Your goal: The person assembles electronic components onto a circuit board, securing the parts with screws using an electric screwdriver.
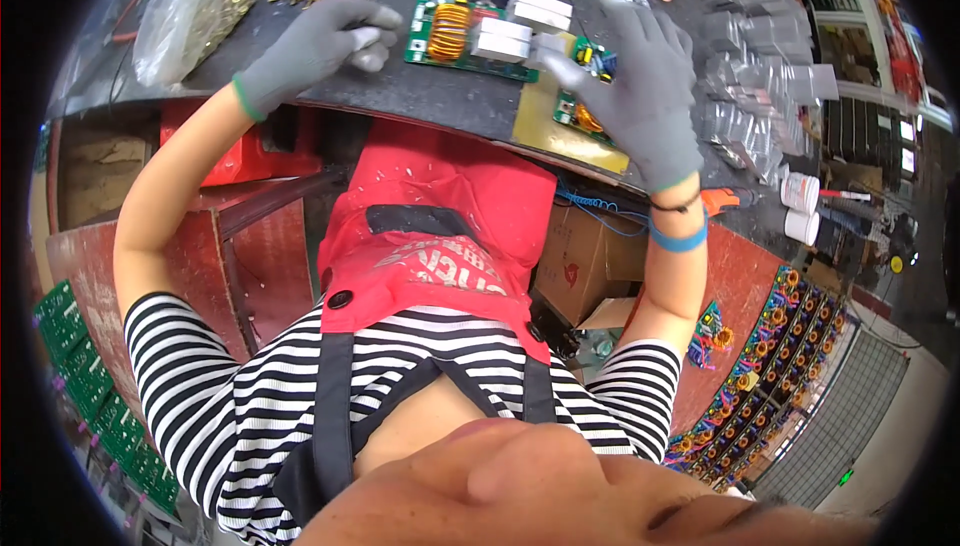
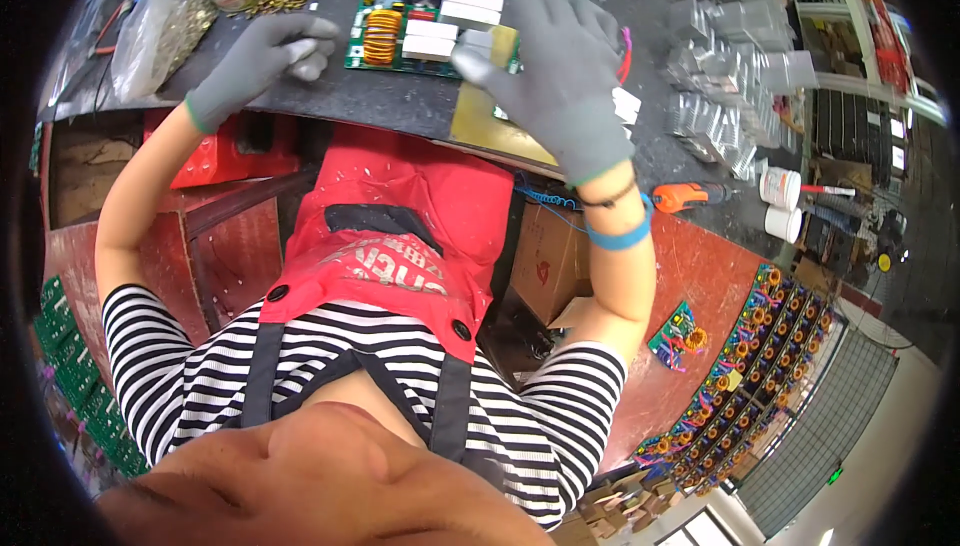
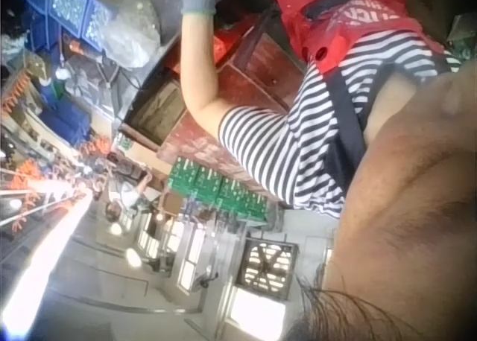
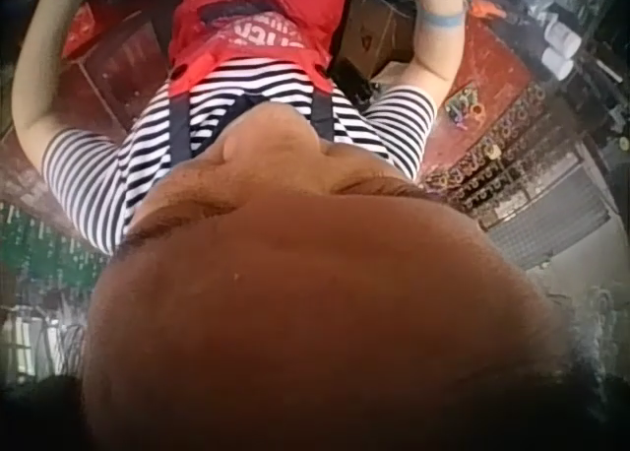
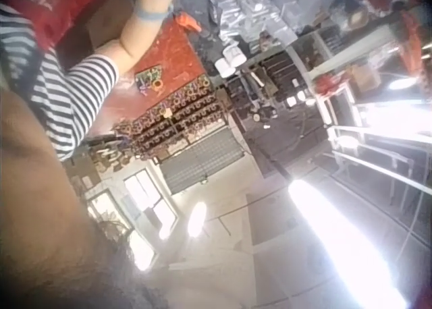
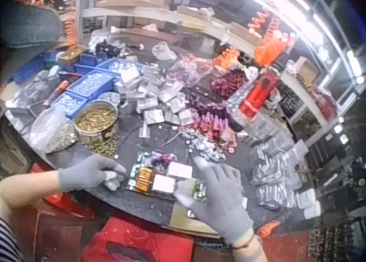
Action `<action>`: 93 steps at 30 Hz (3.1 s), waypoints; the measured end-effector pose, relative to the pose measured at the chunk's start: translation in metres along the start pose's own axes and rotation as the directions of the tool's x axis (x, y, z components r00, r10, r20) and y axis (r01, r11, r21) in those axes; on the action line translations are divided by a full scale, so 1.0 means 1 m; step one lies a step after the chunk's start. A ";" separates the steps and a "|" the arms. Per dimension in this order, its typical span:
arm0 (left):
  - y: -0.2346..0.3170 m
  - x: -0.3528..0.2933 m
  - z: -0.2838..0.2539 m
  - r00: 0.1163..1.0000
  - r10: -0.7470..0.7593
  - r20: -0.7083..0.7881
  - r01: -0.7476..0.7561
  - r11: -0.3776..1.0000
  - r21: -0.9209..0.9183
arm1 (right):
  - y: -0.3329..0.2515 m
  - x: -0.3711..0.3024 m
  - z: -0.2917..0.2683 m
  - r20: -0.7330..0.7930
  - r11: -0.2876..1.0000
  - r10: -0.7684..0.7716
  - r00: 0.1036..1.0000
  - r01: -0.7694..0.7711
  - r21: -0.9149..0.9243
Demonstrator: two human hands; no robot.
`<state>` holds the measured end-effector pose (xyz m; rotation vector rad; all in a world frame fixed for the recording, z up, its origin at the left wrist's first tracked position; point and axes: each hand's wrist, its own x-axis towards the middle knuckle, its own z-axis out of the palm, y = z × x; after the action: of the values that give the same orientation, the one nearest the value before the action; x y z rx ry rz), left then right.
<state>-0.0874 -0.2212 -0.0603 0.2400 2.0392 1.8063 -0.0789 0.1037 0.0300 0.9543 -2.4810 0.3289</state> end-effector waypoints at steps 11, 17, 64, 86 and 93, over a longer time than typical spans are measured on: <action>0.014 0.030 0.181 0.979 -0.004 0.202 -0.077 0.916 0.394 | 0.027 -0.079 0.001 0.589 0.966 0.246 0.770 -0.148 -0.210; 0.002 0.043 0.211 0.938 0.344 0.031 -0.266 0.661 0.702 | 0.035 -0.084 -0.005 0.585 0.972 0.216 0.782 -0.113 -0.207; 0.127 0.315 0.114 0.923 0.377 0.072 -0.221 0.367 0.904 | 0.031 -0.086 -0.089 -0.348 0.940 0.341 0.873 -0.320 0.119; 0.141 0.239 0.022 0.800 0.531 0.278 -0.529 0.407 0.745 | 0.009 -0.072 -0.070 -0.231 0.943 0.321 0.919 -0.285 0.174; 0.142 0.014 0.029 0.972 0.056 0.229 -0.033 0.994 -0.105 | -0.055 -0.017 -0.013 -0.364 0.995 0.006 0.931 -0.042 -0.091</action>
<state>-0.1074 -0.1682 0.0736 0.4490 1.7905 1.8078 -0.0261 0.0784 0.0358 0.7465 -2.1487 0.3535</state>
